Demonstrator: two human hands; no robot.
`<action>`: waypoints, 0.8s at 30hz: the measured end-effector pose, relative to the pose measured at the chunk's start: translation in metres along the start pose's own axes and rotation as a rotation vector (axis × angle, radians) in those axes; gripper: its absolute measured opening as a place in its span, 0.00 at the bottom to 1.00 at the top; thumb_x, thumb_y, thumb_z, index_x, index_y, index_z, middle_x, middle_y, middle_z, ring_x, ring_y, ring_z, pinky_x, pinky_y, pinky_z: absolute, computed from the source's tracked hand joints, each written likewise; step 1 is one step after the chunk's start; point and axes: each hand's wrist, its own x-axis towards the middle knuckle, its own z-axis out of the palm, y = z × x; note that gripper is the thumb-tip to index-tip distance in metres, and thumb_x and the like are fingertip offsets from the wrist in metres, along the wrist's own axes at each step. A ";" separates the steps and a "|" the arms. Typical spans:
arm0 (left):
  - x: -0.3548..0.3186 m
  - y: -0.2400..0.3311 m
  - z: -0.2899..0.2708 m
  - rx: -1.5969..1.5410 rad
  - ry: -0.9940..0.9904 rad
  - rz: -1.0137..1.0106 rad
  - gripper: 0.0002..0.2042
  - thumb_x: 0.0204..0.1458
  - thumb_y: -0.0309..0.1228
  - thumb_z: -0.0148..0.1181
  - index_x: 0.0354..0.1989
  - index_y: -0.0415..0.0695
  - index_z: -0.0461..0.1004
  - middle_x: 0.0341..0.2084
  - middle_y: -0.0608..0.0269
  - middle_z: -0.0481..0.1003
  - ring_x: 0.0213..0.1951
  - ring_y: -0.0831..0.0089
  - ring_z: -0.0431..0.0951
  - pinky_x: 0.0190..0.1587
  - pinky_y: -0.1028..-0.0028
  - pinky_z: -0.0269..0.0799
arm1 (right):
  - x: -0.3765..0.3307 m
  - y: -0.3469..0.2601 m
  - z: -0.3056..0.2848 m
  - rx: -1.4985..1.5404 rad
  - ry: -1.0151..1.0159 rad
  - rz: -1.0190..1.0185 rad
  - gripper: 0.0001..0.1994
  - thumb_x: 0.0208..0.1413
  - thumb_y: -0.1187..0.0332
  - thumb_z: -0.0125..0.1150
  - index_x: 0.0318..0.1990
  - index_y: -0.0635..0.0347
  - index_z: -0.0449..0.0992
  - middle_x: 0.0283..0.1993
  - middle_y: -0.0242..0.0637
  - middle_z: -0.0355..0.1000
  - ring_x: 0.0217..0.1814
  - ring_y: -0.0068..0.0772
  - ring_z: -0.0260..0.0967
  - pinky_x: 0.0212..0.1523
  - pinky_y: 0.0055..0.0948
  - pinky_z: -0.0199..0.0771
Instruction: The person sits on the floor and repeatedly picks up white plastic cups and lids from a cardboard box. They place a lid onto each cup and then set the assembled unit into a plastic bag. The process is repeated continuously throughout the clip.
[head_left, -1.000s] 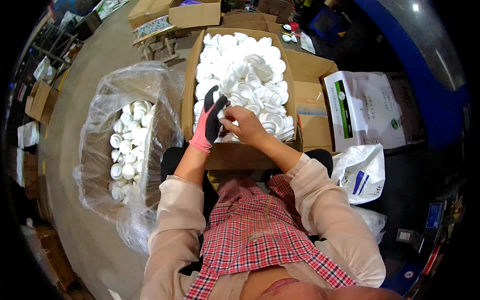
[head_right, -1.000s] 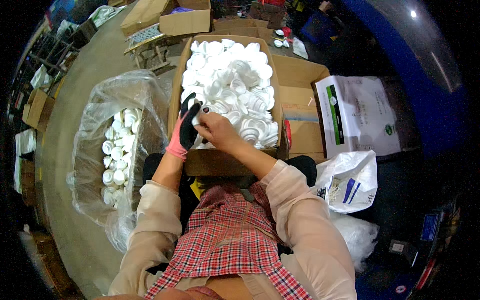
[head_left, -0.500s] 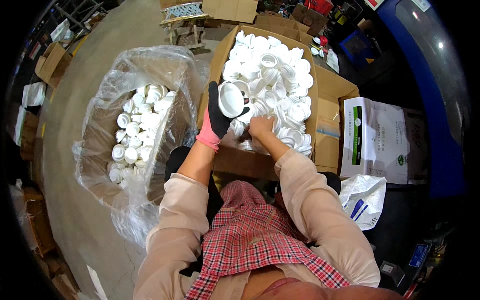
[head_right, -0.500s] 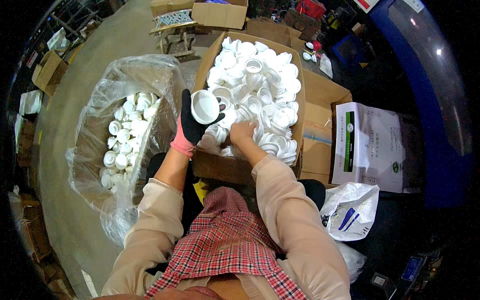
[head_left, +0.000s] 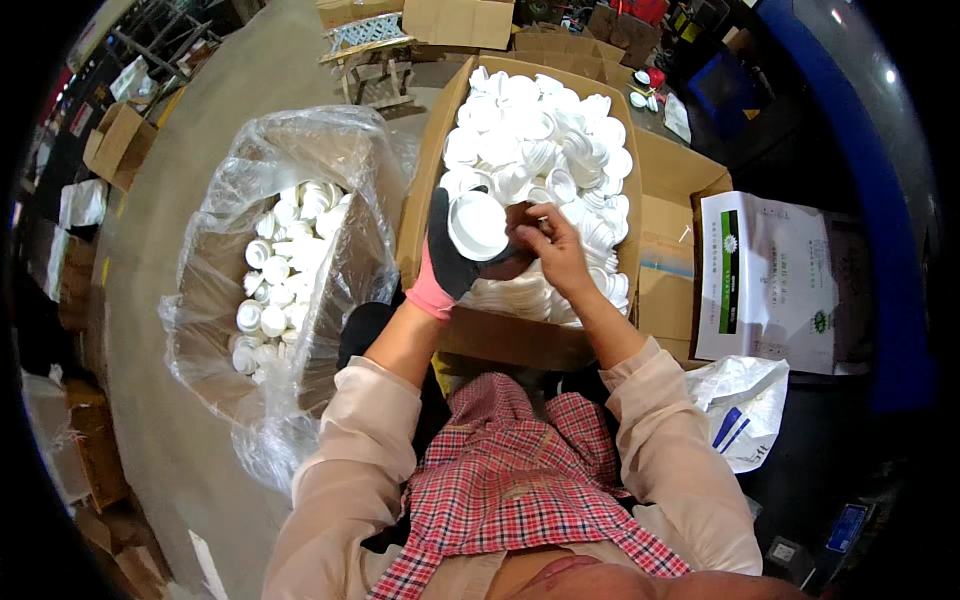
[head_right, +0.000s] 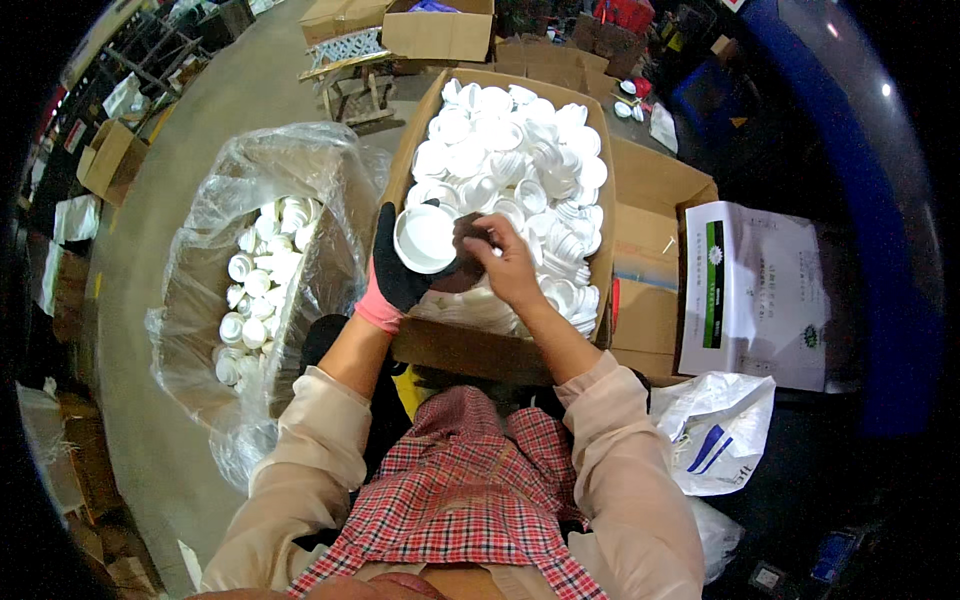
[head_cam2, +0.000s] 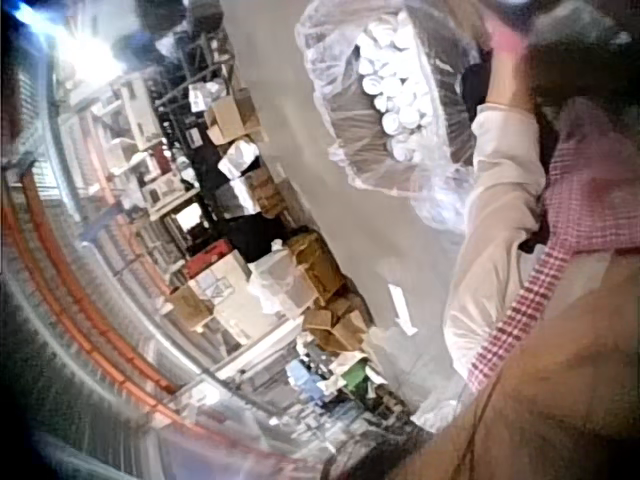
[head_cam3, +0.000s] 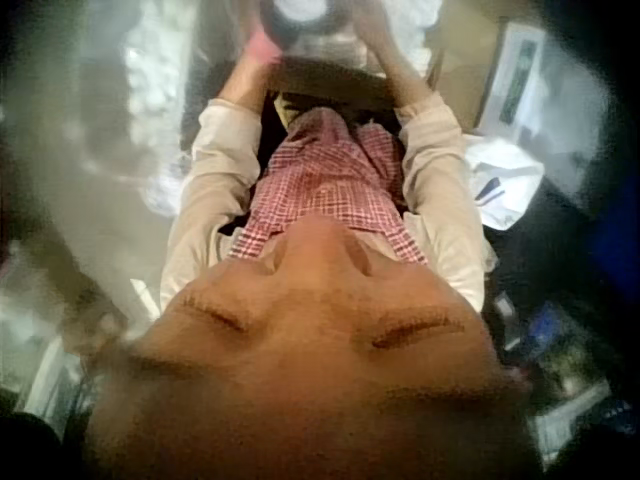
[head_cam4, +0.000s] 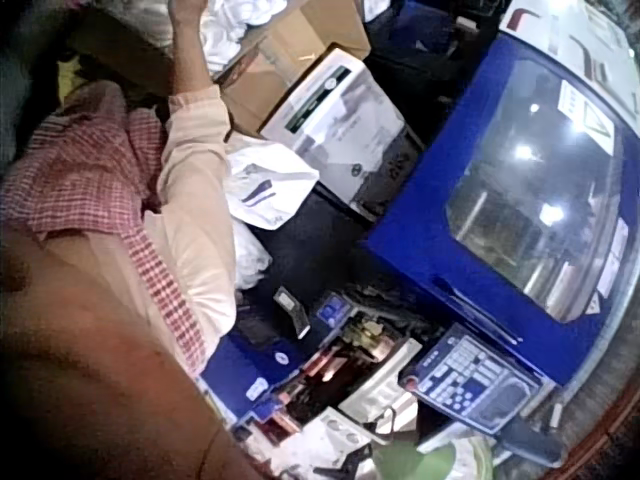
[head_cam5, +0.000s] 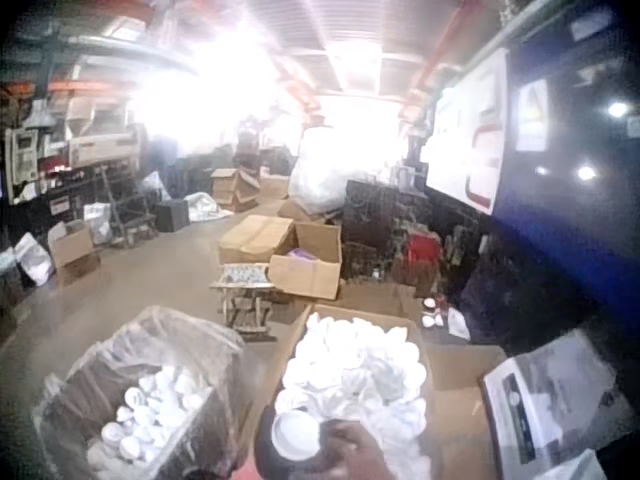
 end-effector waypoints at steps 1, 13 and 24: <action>-0.003 -0.004 0.004 0.596 0.007 0.257 0.28 0.52 0.18 0.60 0.61 0.37 0.58 0.51 0.53 0.71 0.52 0.66 0.73 0.53 0.62 0.73 | 0.001 -0.004 -0.008 -0.128 0.085 -0.122 0.13 0.56 0.75 0.60 0.48 0.60 0.68 0.45 0.30 0.67 0.46 0.24 0.65 0.49 0.25 0.65; -0.005 0.011 0.011 0.706 -0.117 0.202 0.22 0.65 0.45 0.43 0.57 0.39 0.64 0.46 0.59 0.73 0.47 0.70 0.75 0.48 0.73 0.74 | -0.020 -0.051 -0.011 -0.827 -0.156 -0.492 0.19 0.39 0.79 0.65 0.43 0.53 0.78 0.39 0.36 0.69 0.43 0.40 0.69 0.40 0.35 0.74; -0.023 0.005 0.064 0.689 -0.053 0.266 0.19 0.62 0.28 0.42 0.60 0.38 0.63 0.53 0.56 0.69 0.54 0.67 0.69 0.58 0.68 0.63 | -0.021 -0.043 0.008 -0.504 0.240 -0.191 0.17 0.48 0.70 0.67 0.45 0.63 0.71 0.40 0.45 0.69 0.42 0.45 0.69 0.44 0.34 0.70</action>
